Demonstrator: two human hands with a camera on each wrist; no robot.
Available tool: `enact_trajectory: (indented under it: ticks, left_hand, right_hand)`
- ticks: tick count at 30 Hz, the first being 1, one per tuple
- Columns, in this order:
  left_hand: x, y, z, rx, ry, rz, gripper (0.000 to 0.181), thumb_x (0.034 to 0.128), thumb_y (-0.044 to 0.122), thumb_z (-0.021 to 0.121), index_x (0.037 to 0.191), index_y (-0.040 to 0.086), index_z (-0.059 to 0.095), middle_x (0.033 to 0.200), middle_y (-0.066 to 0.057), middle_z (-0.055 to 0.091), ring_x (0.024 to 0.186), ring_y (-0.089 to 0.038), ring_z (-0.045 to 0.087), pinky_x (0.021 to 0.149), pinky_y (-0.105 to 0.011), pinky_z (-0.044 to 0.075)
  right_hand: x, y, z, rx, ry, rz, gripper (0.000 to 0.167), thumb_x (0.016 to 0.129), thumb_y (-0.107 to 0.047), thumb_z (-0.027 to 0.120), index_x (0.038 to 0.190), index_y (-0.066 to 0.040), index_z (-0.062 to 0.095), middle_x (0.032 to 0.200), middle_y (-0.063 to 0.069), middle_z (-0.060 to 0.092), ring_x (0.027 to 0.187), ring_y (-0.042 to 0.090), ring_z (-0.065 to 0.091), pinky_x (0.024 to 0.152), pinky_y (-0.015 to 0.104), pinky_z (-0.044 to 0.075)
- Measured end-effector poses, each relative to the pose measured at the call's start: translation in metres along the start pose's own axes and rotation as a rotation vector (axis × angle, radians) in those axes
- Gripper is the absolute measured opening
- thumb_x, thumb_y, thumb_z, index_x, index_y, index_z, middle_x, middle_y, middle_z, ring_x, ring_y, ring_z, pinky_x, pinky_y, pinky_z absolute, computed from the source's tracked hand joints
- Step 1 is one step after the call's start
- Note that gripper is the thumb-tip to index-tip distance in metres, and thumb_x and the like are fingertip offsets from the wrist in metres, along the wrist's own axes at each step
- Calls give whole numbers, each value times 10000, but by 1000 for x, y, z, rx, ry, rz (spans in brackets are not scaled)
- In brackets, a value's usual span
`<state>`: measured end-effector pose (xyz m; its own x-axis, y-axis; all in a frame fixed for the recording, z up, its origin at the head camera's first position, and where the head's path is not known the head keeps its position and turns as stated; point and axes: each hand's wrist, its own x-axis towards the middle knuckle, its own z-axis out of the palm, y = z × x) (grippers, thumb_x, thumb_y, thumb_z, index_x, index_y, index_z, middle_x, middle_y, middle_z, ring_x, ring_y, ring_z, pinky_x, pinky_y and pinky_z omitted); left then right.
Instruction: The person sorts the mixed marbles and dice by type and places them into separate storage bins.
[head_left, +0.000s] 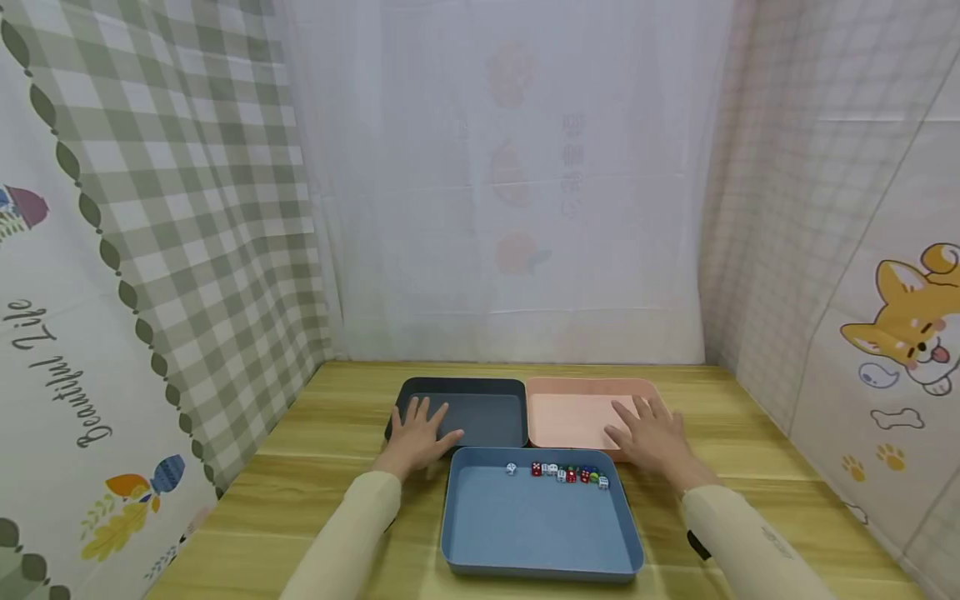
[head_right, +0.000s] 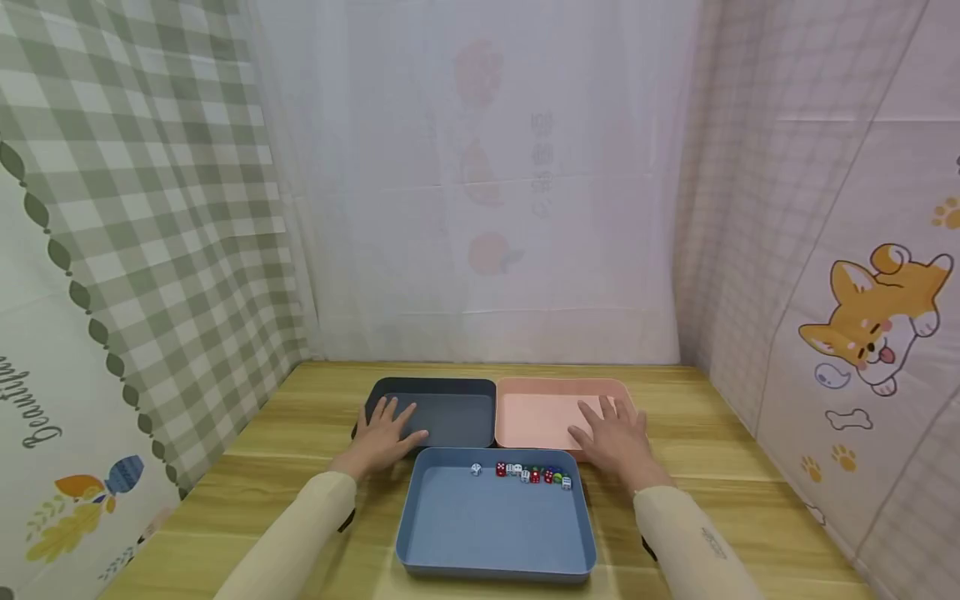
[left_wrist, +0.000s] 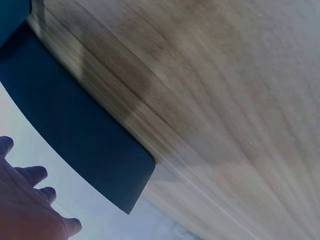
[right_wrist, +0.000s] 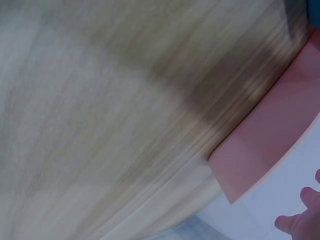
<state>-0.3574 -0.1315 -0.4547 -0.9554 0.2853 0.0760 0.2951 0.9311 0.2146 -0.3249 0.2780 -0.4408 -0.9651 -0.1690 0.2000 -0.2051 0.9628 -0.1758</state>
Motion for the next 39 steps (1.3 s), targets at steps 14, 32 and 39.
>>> enact_trajectory:
  ticks: [14,32,39]
  left_hand:
    - [-11,-4,2,-54,-27,80,815,944,663,471,1557,141,346,1579,-239,264,1476,-423,155,1121,-691,46]
    - [-16,11,-4,-28,-34,146,834,916,679,512,1552,161,362,1571,-202,306,1473,-393,195,1129,-675,88]
    - [-12,16,1,-22,-42,153,834,918,678,511,1558,168,350,1576,-195,300,1478,-385,187,1134,-669,75]
  right_hand:
    - [-5,-8,6,-4,64,-84,599,1006,-434,520,1473,-62,471,1471,303,404,1341,522,348,1065,727,197]
    - [-13,-7,17,20,181,-199,369,954,-247,651,1272,-60,663,1237,228,602,1151,436,556,978,604,416]
    - [-23,-4,17,46,162,-220,344,934,-224,675,1239,-65,693,1181,191,620,1078,396,583,912,579,468]
